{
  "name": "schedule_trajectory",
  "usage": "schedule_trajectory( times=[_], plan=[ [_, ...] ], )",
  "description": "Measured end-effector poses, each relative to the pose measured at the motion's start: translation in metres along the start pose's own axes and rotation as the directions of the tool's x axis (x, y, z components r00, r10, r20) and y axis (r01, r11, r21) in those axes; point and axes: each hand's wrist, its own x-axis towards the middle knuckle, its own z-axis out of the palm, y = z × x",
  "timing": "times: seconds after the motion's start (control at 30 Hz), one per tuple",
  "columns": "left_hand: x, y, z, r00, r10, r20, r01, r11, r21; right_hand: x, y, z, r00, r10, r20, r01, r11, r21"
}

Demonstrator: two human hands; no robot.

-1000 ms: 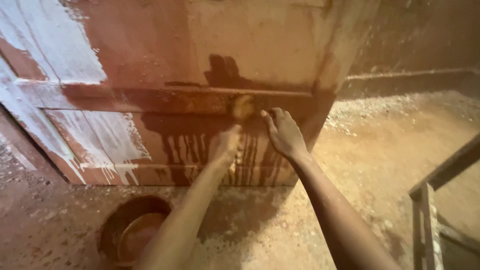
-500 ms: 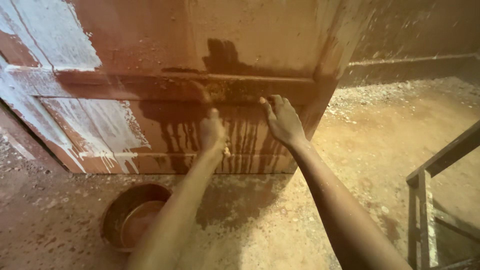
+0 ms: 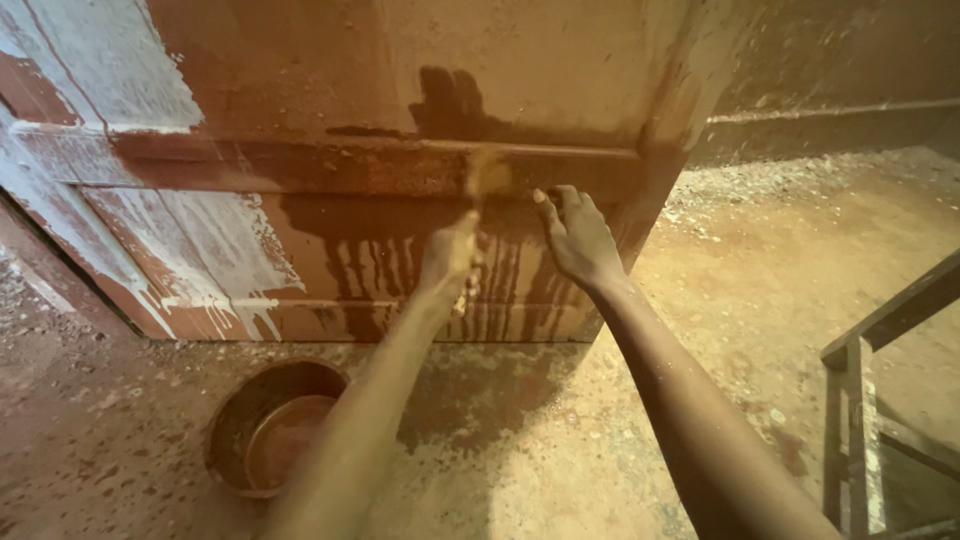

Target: The person paints a wooden door panel with reddish-brown paint using a brush, making repeated strokes across the recessed panel while steadying the door with the other hand. They occasionally dip the brush into a paint bucket on the ground and continue brushing the panel surface.

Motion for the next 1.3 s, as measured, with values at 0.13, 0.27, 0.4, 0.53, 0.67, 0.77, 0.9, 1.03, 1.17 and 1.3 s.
schedule_trajectory(
  times=[0.13, 0.27, 0.4, 0.53, 0.67, 0.77, 0.9, 1.03, 1.17, 1.3],
  plan=[
    [-0.006, -0.002, -0.005, 0.958, -0.105, -0.267, 0.049, 0.977, -0.209, 0.002, 0.002, 0.003, 1.000, -0.010, -0.017, 0.010, 1.000, 0.009],
    [-0.006, -0.007, 0.005, 0.843, 0.011, -0.538, -0.042, 0.998, -0.045, 0.003, 0.002, 0.009, 0.998, 0.023, 0.054, -0.024, 1.000, 0.014],
    [0.001, -0.017, 0.015, 0.893, -0.226, -0.390, 0.136, 0.960, -0.245, -0.006, -0.009, 0.025, 0.959, 0.132, 0.250, -0.181, 0.966, 0.187],
    [0.017, -0.022, 0.017, 0.949, -0.030, -0.314, -0.001, 0.995, -0.099, -0.025, -0.029, 0.056, 0.849, 0.142, 0.508, -0.417, 0.771, 0.482],
    [0.024, -0.023, 0.018, 0.979, 0.123, -0.164, -0.110, 0.990, 0.082, -0.024, -0.042, 0.070, 0.713, 0.314, 0.627, -0.680, 0.527, 0.510],
    [0.019, -0.017, 0.014, 0.986, 0.156, -0.067, -0.134, 0.959, 0.249, -0.018, -0.045, 0.068, 0.772, 0.360, 0.523, -0.632, 0.523, 0.573],
    [-0.001, 0.000, 0.010, 0.888, 0.455, 0.065, -0.373, 0.630, 0.681, -0.019, -0.046, 0.060, 0.826, 0.286, 0.485, -0.557, 0.547, 0.625],
    [-0.020, 0.015, 0.004, 0.866, 0.469, -0.176, -0.230, 0.684, 0.692, -0.024, -0.050, 0.057, 0.844, 0.223, 0.488, -0.522, 0.554, 0.648],
    [-0.006, 0.028, -0.014, 0.744, 0.523, -0.416, -0.352, 0.836, 0.421, -0.025, -0.047, 0.047, 0.770, 0.263, 0.582, -0.604, 0.594, 0.531],
    [0.015, 0.021, -0.026, 0.775, 0.571, -0.269, -0.504, 0.817, 0.282, -0.021, -0.032, 0.030, 0.724, 0.318, 0.612, -0.689, 0.345, 0.637]
  ],
)
